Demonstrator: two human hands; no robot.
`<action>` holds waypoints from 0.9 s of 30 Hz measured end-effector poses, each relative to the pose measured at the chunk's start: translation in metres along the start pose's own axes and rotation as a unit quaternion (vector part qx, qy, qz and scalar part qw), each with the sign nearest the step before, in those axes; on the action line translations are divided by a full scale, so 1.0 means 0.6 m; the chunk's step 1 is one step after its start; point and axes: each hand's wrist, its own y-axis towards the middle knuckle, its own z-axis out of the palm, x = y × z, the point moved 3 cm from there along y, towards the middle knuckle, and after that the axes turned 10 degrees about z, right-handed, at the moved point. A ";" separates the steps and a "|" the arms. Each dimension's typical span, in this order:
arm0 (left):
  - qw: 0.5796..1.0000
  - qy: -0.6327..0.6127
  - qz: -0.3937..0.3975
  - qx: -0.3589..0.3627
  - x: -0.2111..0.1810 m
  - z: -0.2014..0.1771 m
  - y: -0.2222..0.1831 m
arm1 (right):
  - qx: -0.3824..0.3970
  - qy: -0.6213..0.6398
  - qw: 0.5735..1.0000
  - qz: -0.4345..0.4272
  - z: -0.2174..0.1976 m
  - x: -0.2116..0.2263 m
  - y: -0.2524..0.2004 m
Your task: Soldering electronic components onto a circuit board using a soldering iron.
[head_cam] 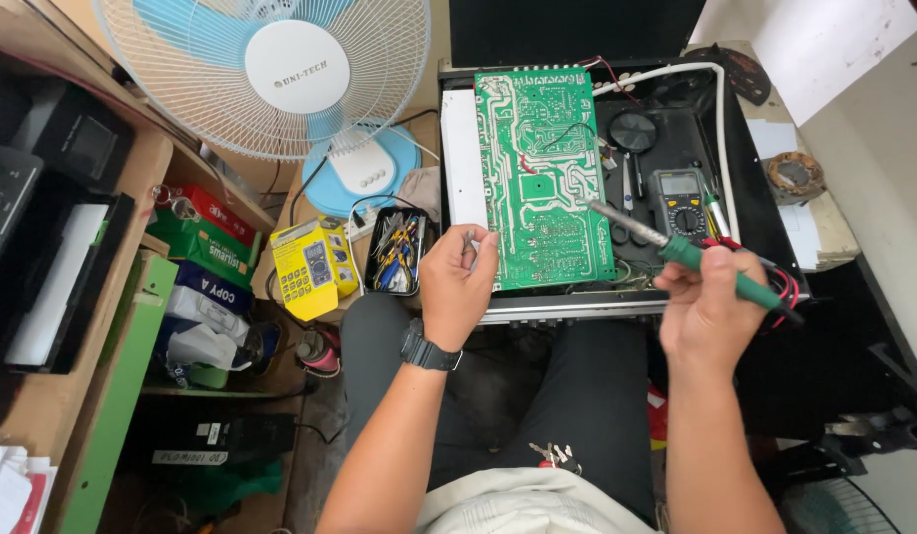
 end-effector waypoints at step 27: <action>1.000 -0.013 0.015 0.009 0.002 -0.008 -0.003 | -0.022 -0.005 0.987 -0.159 -0.050 0.036 0.057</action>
